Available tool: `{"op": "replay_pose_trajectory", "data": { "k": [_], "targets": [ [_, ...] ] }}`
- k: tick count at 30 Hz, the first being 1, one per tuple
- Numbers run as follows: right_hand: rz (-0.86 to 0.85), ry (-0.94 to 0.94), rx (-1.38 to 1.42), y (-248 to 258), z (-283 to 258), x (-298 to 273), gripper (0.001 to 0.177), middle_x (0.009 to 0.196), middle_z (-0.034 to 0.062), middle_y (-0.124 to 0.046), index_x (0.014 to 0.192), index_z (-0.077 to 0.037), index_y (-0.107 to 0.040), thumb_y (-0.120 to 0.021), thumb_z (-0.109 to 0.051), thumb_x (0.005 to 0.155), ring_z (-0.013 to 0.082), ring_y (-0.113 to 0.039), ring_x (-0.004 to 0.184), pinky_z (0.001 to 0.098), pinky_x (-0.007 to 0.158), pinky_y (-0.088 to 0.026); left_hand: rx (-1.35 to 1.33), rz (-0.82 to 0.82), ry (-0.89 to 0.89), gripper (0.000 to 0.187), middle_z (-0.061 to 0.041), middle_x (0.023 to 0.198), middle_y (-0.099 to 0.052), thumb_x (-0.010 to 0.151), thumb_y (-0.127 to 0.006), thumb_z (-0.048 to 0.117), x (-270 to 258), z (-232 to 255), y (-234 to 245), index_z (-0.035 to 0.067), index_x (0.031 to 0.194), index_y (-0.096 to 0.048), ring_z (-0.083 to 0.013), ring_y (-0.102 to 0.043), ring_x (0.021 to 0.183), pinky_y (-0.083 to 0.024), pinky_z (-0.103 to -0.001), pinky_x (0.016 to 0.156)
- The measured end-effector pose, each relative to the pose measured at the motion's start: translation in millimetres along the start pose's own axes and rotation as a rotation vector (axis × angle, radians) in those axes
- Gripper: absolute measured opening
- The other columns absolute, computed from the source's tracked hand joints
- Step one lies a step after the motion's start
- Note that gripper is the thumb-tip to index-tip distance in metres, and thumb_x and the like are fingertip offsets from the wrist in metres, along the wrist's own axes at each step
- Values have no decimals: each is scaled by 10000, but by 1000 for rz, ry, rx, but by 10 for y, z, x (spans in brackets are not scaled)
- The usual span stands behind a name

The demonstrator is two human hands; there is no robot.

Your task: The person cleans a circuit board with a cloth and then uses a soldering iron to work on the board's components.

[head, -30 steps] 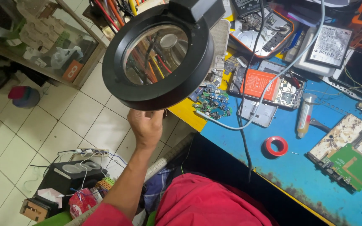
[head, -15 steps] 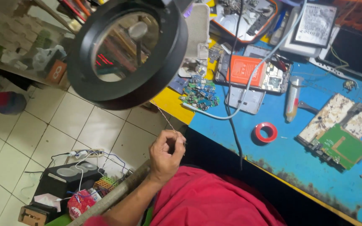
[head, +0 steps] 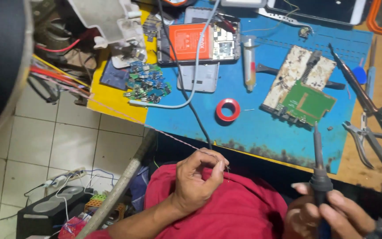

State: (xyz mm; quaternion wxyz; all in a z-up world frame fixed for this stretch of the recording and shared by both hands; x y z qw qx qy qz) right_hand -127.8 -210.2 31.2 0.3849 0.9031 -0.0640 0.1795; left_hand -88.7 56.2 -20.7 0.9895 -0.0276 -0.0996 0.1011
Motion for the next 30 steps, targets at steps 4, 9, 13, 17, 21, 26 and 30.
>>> {"op": "replay_pose_trajectory", "data": {
  "k": [4, 9, 13, 17, 21, 26, 30],
  "targets": [
    [48, 341, 122, -461, -248, 160, 143, 1203, 176, -595, 1094, -13, -652, -690, -4, 956, 344, -803, 989, 413, 995, -631, -63, 30, 31, 128, -161, 841, -707, 907, -664, -54, 124, 36, -142, 37, 880, -578, -243, -764, 813, -625, -262, 640],
    [9, 513, -112, -647, -332, 274, 396, 1112, 52, -670, 1109, -146, -735, -968, -300, 828, 131, -722, 929, 331, 853, -560, -86, 10, 12, 121, -177, 865, -721, 912, -677, -48, 186, 125, -225, 38, 905, -591, -257, -770, 830, -653, -283, 673],
    [92, 464, -42, -796, -321, 313, 203, 1085, 133, -699, 1035, -89, -771, -873, -149, 871, 177, -745, 921, 384, 843, -549, -94, 5, 38, 114, -175, 926, -747, 917, -691, -10, 179, 164, -244, 56, 917, -599, -208, -751, 798, -599, -223, 580],
    [113, 466, -53, -769, -290, 325, 176, 1078, 122, -672, 994, -113, -770, -875, -144, 856, 171, -743, 923, 389, 862, -572, -97, -21, 41, 107, -179, 934, -751, 913, -682, -20, 209, 190, -226, 50, 904, -602, -183, -729, 710, -623, -233, 608],
    [108, 611, -69, -782, -383, 355, 244, 1078, 14, -685, 1047, -164, -740, -898, -133, 863, 186, -706, 983, 400, 788, -589, -95, -17, 35, 106, -185, 903, -734, 917, -684, -18, 225, 192, -218, 45, 914, -598, -211, -742, 753, -640, -252, 641],
    [171, 452, -62, -794, -297, 255, 163, 1061, 93, -693, 1010, -131, -773, -852, -183, 877, 150, -734, 894, 369, 959, -560, -81, -13, 23, 115, -188, 903, -746, 908, -687, -22, 232, 236, -191, 46, 894, -596, -215, -750, 748, -636, -246, 618],
    [168, 422, -41, -747, -243, 262, 171, 1081, 88, -693, 1017, -117, -767, -847, -168, 874, 153, -735, 852, 350, 912, -566, 250, -187, -291, 198, -72, 711, -633, 939, -677, 118, 295, 583, -135, 57, 786, -567, -179, -605, 604, -487, -290, 566]
  ]
}}
Point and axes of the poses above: each hand's wrist, its own x-axis towards the middle knuckle, its own y-axis out of the back of the hand, z = x × y, the point moved 5 cm from there along x, towards the middle knuckle
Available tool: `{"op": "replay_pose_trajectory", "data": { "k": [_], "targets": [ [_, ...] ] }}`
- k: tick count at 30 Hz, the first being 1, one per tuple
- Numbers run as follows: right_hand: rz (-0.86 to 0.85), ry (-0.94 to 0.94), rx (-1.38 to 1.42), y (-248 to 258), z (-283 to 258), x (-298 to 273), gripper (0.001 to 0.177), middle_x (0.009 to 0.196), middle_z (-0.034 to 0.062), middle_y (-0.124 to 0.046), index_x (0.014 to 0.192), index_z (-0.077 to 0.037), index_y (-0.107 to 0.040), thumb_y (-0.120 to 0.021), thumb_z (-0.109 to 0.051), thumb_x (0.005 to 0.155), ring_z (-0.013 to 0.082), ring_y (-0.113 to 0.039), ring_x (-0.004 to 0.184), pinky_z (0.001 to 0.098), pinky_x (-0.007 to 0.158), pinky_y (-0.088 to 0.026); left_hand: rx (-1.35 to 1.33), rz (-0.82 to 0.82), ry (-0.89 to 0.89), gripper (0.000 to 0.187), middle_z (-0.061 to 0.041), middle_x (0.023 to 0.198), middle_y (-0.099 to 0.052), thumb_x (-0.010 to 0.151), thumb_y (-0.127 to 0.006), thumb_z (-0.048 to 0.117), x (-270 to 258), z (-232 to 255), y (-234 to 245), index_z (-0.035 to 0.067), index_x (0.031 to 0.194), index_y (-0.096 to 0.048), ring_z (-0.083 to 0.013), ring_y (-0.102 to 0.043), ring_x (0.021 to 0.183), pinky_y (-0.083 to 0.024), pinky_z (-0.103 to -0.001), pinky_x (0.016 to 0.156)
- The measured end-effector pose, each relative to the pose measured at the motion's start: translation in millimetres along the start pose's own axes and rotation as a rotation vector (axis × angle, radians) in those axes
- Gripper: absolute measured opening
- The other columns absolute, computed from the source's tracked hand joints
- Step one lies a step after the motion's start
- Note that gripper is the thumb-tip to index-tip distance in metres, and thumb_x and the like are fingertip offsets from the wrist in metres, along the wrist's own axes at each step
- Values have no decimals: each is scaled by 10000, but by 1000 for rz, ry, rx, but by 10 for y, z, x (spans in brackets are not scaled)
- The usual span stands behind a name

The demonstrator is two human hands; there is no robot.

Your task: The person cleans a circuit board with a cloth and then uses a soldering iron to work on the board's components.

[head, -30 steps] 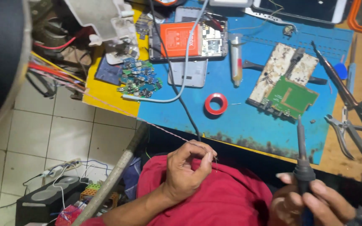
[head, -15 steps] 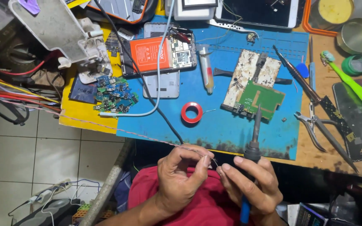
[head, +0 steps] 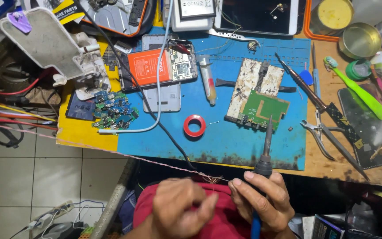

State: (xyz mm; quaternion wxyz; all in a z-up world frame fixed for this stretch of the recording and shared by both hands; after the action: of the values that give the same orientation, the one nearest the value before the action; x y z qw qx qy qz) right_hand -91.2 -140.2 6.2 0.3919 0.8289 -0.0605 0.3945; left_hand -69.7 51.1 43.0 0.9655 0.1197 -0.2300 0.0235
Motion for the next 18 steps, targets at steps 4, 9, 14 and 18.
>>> {"op": "replay_pose_trajectory", "data": {
  "k": [4, 9, 14, 18],
  "targets": [
    [43, 20, 70, 7, 17, 26, 130, 1082, 84, -670, 995, -107, -761, -812, -152, 884, 207, -714, 797, 361, 783, -592, 651, -231, -367, 319, -45, 1249, -726, 1021, -659, 427, 285, 346, 63, 169, 1193, -732, -238, -639, 1173, -475, -374, 1018],
    [36, -1, -2, 69, 66, 71, 158, 1053, 85, -689, 994, -92, -759, -842, -119, 862, 177, -711, 813, 349, 818, -568, 616, -400, -423, 162, -13, 719, -527, 1064, -596, 154, 460, 141, -101, 116, 923, -665, -224, -491, 648, -379, -371, 664],
    [42, -72, -2, 99, 235, 72, 189, 1098, 144, -660, 1026, -54, -739, -838, -95, 870, 199, -731, 901, 379, 834, -600, 520, -380, -438, 152, -6, 728, -542, 1088, -567, 185, 563, 90, -257, 84, 1050, -674, -210, -466, 631, -326, -359, 620],
    [56, -111, -19, 59, 366, 92, 186, 1145, 181, -663, 1053, -54, -745, -831, -92, 892, 246, -716, 889, 390, 834, -555, 535, -370, -417, 154, -43, 733, -526, 1022, -498, 71, 572, 12, -345, 100, 916, -607, -253, -454, 639, -314, -382, 620]
  ]
}}
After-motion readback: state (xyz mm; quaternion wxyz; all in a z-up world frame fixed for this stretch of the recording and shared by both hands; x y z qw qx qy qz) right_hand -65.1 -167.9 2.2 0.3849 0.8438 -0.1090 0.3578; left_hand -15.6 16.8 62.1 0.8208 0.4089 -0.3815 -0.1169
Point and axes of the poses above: each hand's wrist, its own x-axis towards the middle knuckle, its own y-axis out of the back of the hand, z = x × y, the point moved 5 cm from there along x, towards the middle knuckle
